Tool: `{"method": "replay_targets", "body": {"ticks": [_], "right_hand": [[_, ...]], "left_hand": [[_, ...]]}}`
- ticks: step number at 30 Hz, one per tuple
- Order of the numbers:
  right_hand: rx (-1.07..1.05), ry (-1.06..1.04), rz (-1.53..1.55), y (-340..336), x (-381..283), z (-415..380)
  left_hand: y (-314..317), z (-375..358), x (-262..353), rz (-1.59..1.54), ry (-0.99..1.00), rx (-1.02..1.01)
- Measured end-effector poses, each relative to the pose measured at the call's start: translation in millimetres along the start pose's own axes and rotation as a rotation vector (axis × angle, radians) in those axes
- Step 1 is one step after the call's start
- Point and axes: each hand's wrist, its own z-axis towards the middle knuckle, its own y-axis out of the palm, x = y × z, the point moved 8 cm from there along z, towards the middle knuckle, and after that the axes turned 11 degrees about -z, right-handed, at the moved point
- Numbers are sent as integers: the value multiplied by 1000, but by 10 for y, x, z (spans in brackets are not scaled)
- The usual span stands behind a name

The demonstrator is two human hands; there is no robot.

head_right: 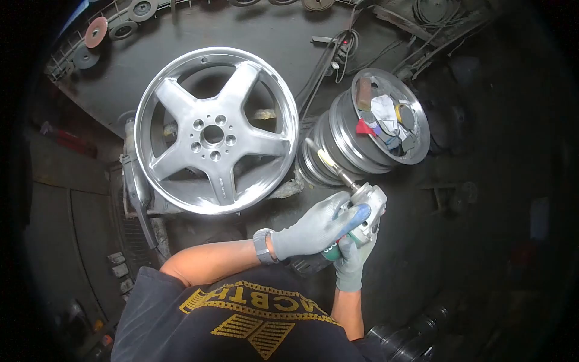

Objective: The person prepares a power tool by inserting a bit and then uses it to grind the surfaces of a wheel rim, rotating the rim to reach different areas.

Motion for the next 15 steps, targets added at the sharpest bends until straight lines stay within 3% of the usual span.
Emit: {"method": "replay_targets", "body": {"ticks": [14,15], "right_hand": [[-25,-88,62,-356,139,-134],[2,-34,88,-396,189,-154]], "left_hand": [[257,-123,-110,46,60,18],[212,-156,-104,-63,32,17]]}}
